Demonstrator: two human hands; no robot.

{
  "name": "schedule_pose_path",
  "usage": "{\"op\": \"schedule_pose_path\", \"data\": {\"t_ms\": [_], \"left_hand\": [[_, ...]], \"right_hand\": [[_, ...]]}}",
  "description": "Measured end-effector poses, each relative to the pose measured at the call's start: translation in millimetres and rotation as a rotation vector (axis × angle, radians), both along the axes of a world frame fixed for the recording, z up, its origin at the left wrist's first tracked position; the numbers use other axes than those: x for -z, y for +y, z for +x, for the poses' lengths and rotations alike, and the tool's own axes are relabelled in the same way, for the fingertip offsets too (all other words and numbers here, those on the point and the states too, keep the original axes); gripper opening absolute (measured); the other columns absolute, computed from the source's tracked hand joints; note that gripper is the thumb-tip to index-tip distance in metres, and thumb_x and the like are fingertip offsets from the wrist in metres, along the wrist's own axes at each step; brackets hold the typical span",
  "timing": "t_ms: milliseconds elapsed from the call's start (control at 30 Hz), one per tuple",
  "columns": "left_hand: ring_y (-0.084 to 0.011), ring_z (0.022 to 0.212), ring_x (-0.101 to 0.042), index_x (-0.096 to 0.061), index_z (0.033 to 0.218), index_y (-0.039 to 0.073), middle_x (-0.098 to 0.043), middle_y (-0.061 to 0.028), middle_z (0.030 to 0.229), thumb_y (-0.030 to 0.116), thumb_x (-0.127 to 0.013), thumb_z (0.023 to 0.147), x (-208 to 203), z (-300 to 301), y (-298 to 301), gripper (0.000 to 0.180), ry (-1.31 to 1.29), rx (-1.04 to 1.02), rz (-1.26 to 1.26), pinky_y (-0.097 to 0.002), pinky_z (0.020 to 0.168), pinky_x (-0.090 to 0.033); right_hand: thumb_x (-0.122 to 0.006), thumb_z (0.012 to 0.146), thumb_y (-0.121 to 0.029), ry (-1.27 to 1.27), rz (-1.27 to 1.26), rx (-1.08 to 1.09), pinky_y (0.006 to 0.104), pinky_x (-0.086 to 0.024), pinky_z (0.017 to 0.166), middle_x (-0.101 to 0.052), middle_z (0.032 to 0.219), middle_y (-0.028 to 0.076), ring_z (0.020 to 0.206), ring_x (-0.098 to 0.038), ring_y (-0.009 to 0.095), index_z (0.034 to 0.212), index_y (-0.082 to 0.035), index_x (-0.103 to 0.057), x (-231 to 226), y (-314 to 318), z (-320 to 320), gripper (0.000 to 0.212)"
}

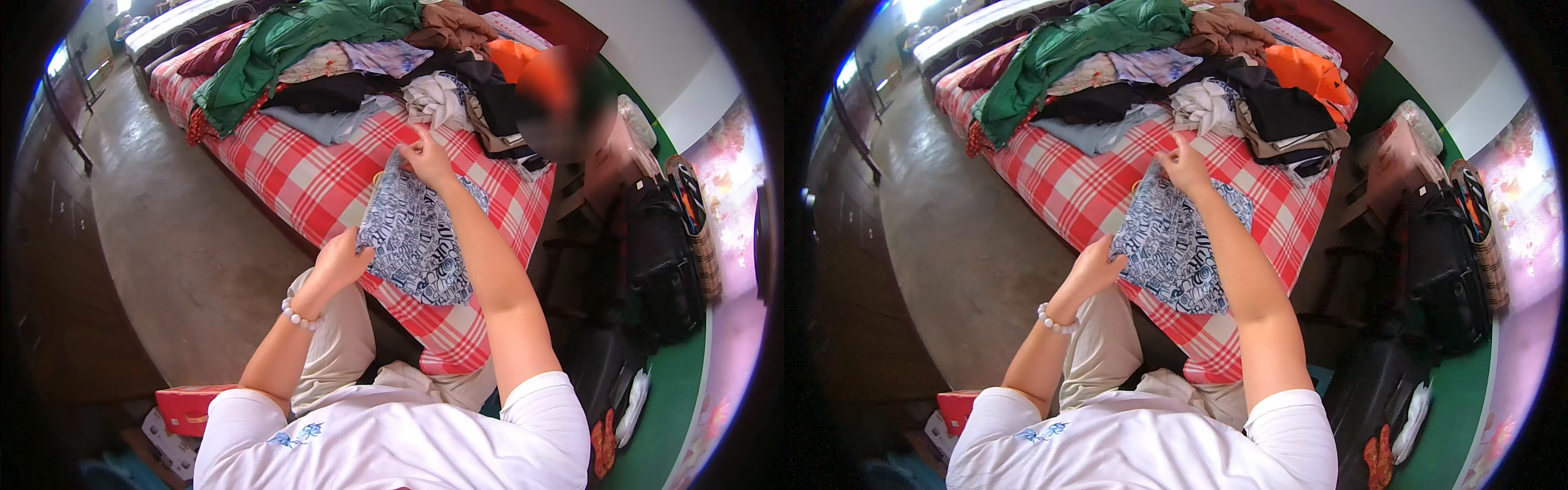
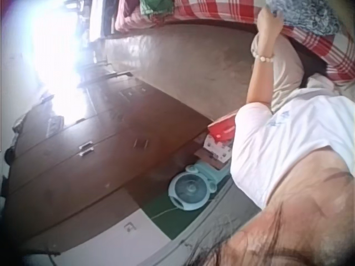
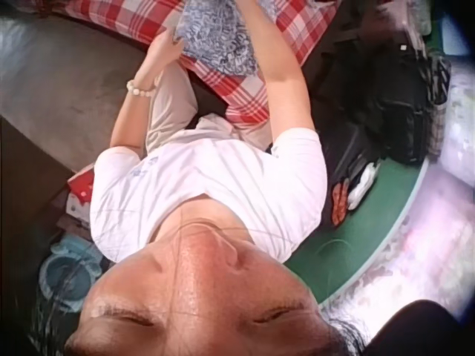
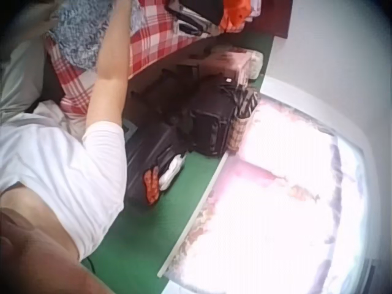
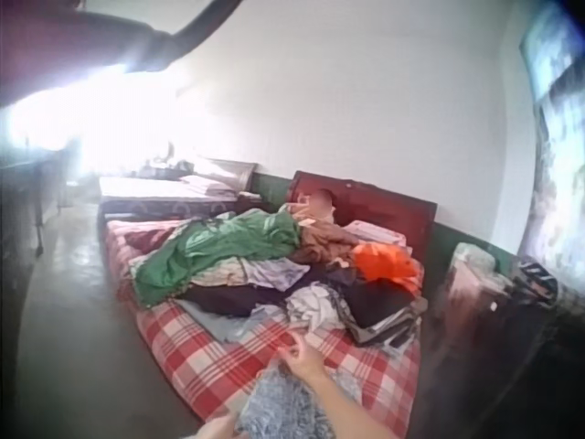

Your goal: The person folds various garments on a bed, including pants, shirts, and a towel. They smooth and fold each item by hand, placing the folded pieces into a neat stack on the bed.

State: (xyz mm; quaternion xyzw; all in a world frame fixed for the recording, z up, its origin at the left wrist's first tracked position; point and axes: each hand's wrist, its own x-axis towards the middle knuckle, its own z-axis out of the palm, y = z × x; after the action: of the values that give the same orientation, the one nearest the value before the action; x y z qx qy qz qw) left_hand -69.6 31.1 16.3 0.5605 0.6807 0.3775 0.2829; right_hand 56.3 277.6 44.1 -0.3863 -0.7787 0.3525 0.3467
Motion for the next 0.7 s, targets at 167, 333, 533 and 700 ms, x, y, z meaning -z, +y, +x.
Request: {"op": "schedule_pose_path", "data": {"t_ms": [167, 333, 533, 700], "left_hand": [[-0.038, 0.122, -0.042, -0.046, 0.128, 0.006, -0.042, -0.0205, 0.135, 0.015, -0.064, 0.081, -19, 21, 8, 0.051, 0.182, -0.2, 0.166, -0.0448, 0.098, -0.038], [-0.0401, 0.133, -0.032, -0.045, 0.136, 0.013, -0.033, -0.0159, 0.146, 0.021, -0.061, 0.088, -21, 36, 41, 0.052, 0.531, -0.043, 0.526, -0.0494, 0.108, -0.03], [-0.0416, 0.128, -0.04, -0.044, 0.137, 0.011, -0.029, -0.018, 0.149, 0.023, -0.056, 0.091, 10, 22, 64, 0.05, 0.392, 0.048, 0.284, -0.0477, 0.105, -0.035], [-0.029, 0.125, -0.045, -0.034, 0.143, 0.01, -0.043, -0.0235, 0.136, 0.013, -0.078, 0.076, -15, 7, 75, 0.081, -0.09, -0.025, 0.117, -0.0365, 0.101, -0.04]], "right_hand": [[-0.062, 0.089, -0.018, 0.079, 0.12, -0.157, 0.0356, -0.051, 0.084, -0.065, 0.108, 0.014, 0.098, -0.065, 0.029, 0.129, -0.002, -0.05, -4, -30, 30, 0.045], [-0.057, 0.091, -0.029, -0.317, 0.522, -0.076, 0.0448, -0.032, 0.106, -0.052, 0.133, 0.015, 0.127, -0.045, 0.032, 0.133, -0.006, -0.05, -4, -95, 75, 0.048], [-0.06, 0.089, -0.033, -0.674, 0.528, 0.232, 0.0492, -0.022, 0.111, -0.04, 0.143, 0.016, 0.137, -0.03, 0.03, 0.137, -0.008, -0.045, 38, -112, 157, 0.056], [-0.07, 0.083, -0.015, -0.162, 0.086, 0.419, 0.0361, -0.043, 0.092, -0.056, 0.115, 0.016, 0.107, -0.055, 0.023, 0.137, -0.008, -0.044, 39, -131, 191, 0.06]]}}
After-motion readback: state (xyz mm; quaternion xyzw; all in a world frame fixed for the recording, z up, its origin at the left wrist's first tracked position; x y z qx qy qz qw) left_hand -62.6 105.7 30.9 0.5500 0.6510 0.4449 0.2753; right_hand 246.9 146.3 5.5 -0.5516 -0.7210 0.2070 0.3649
